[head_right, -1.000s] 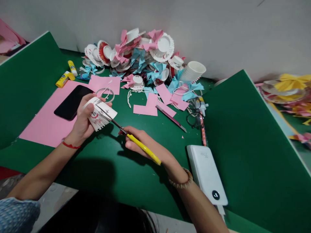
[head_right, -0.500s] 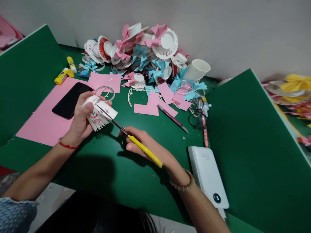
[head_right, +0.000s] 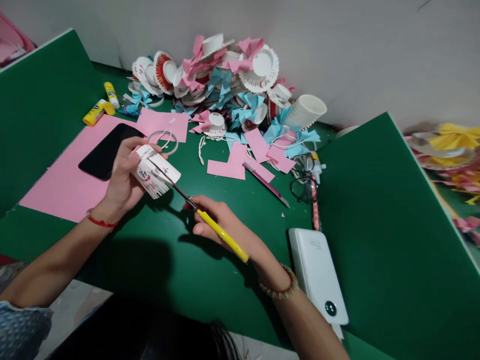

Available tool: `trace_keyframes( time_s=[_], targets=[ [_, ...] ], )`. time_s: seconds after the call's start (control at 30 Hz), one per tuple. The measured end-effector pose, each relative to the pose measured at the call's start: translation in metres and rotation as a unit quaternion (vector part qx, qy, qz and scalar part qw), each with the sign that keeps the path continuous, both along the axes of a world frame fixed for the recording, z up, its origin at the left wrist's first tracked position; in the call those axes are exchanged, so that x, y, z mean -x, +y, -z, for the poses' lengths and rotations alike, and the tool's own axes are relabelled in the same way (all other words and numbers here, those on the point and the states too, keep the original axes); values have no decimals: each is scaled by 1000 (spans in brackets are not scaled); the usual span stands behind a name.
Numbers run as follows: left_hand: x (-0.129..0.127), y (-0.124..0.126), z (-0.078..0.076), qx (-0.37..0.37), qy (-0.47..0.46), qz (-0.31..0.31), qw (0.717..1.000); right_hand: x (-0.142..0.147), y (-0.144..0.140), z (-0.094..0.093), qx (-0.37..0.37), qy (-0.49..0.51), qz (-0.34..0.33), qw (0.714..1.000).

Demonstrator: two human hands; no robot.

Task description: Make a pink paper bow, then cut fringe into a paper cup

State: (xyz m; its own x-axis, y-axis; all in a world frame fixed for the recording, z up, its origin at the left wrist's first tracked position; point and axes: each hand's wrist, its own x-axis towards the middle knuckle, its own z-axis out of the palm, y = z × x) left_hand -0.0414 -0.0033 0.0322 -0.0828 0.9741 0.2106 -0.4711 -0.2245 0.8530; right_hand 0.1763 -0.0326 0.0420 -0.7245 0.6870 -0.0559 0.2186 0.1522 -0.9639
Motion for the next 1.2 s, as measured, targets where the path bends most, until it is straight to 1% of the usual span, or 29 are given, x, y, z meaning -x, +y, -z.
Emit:
trace_keyframes(
  time_s=[0.1, 0.23, 0.4, 0.57, 0.93, 1.2],
  targets=[
    [1, 1, 1, -5, -1, 2, 1000, 0, 0, 1, -17, -15, -9, 1000],
    [0, 0, 2, -4, -2, -3, 1000, 0, -1, 0, -22, -18, 5, 1000],
    [0, -1, 3, 0, -10, 6, 1000, 0, -2, -2, -32, -32, 10, 999],
    [0, 0, 3, 8, -1, 0, 1000, -1, -2, 0, -52, -35, 13, 998],
    [1, 1, 3, -2, -10, 9, 1000, 1, -2, 2, -82, -40, 34, 995],
    [1, 0, 2, 2, -16, 15, 1000, 2, -2, 2, -86, -44, 47, 994]
  ],
)
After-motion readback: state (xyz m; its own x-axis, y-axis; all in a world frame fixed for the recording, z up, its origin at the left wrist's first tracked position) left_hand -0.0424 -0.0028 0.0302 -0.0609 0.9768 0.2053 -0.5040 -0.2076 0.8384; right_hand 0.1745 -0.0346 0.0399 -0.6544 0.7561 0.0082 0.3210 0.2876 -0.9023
